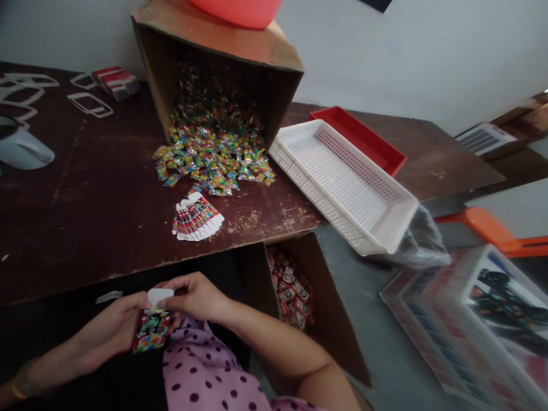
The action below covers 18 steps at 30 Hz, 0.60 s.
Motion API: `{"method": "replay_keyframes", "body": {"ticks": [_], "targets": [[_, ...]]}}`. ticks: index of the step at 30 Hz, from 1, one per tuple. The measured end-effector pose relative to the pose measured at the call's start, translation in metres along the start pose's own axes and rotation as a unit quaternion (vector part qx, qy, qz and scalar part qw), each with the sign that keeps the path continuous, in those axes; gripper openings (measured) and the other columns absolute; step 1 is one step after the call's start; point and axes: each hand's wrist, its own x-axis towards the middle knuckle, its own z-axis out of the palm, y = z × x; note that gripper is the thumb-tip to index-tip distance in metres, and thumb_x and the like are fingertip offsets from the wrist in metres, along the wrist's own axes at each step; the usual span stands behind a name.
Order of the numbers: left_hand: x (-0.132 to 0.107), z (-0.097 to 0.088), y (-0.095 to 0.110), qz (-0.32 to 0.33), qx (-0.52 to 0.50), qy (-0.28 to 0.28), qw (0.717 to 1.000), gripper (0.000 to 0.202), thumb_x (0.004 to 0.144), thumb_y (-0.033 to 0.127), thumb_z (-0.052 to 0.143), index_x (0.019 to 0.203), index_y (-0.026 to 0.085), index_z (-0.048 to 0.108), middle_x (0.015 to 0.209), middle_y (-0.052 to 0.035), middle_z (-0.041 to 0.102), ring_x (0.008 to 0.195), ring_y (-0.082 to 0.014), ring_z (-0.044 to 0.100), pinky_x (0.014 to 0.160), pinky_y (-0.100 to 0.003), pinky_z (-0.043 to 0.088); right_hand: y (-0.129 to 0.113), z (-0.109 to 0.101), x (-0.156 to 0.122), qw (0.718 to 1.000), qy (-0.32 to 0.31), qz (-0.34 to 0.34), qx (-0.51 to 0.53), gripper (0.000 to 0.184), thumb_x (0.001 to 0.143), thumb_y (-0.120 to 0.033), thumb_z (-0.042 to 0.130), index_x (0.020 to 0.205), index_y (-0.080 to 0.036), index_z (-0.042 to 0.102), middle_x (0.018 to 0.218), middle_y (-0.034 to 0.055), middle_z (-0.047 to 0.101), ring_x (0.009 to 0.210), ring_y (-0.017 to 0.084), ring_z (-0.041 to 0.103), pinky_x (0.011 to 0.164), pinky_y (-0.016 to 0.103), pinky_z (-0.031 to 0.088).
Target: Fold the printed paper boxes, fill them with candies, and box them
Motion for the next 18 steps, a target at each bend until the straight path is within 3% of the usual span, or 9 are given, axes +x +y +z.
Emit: {"method": "replay_keyframes", "body": {"ticks": [3, 5, 7, 9, 13, 18], "targets": [[0.001, -0.001, 0.000, 0.007, 0.005, 0.000, 1.000, 0.057, 0.073, 0.014, 0.055, 0.130, 0.018, 0.057, 0.099, -0.0056, 0.078, 0.090, -0.0312, 0.073, 0.085, -0.042, 0.053, -0.005, -0.001, -0.002, 0.992, 0.004, -0.054, -0.117, 0.040, 0.074, -0.046, 0.077, 0.103, -0.018, 0.074, 0.102, 0.0032, 0.069, 0.067, 0.010, 0.065, 0.060, 0.022, 0.051], [0.002, 0.000, 0.001, 0.018, 0.023, 0.007, 1.000, 0.058, 0.074, 0.018, 0.057, 0.132, 0.019, 0.056, 0.103, -0.0058, 0.078, 0.093, -0.0311, 0.073, 0.088, -0.043, 0.053, -0.011, 0.001, -0.005, 0.971, 0.011, -0.129, -0.203, 0.029, 0.085, -0.043, 0.067, 0.101, -0.020, 0.076, 0.107, 0.0038, 0.070, 0.088, 0.015, 0.066, 0.078, 0.027, 0.052], [0.001, 0.000, 0.001, 0.025, 0.036, 0.015, 0.999, 0.060, 0.075, 0.021, 0.059, 0.135, 0.021, 0.054, 0.108, -0.0062, 0.077, 0.097, -0.0311, 0.072, 0.091, -0.044, 0.052, -0.015, 0.002, -0.008, 0.954, 0.015, -0.176, -0.242, 0.030, 0.094, -0.041, 0.056, 0.094, -0.020, 0.077, 0.109, 0.0041, 0.072, 0.098, 0.015, 0.064, 0.089, 0.029, 0.050], [0.000, -0.001, 0.001, 0.029, 0.032, 0.022, 0.999, 0.062, 0.077, 0.021, 0.058, 0.138, 0.022, 0.052, 0.111, -0.0058, 0.077, 0.103, -0.0310, 0.071, 0.095, -0.044, 0.050, -0.017, 0.004, -0.008, 0.959, 0.006, -0.175, -0.224, 0.033, 0.095, -0.041, 0.053, 0.090, -0.019, 0.077, 0.109, 0.0038, 0.072, 0.097, 0.015, 0.065, 0.088, 0.028, 0.050], [-0.005, -0.010, 0.000, 0.042, 0.020, 0.025, 0.999, 0.067, 0.078, 0.026, 0.055, 0.145, 0.022, 0.046, 0.117, -0.0064, 0.076, 0.110, -0.0331, 0.068, 0.096, -0.045, 0.049, -0.013, 0.004, -0.005, 0.970, 0.004, -0.155, -0.185, 0.023, 0.087, -0.039, 0.066, 0.097, -0.022, 0.077, 0.107, 0.0030, 0.073, 0.089, 0.015, 0.067, 0.080, 0.028, 0.053], [-0.008, -0.022, -0.001, 0.047, 0.065, 0.040, 0.996, 0.085, 0.068, 0.010, 0.060, 0.149, 0.028, 0.040, 0.118, -0.0028, 0.077, 0.109, -0.0309, 0.069, 0.094, -0.041, 0.050, -0.010, 0.007, -0.013, 0.913, 0.078, -0.231, -0.327, 0.024, 0.094, -0.030, 0.058, 0.107, -0.020, 0.075, 0.099, 0.0051, 0.071, 0.089, 0.014, 0.064, 0.082, 0.027, 0.051]]}}
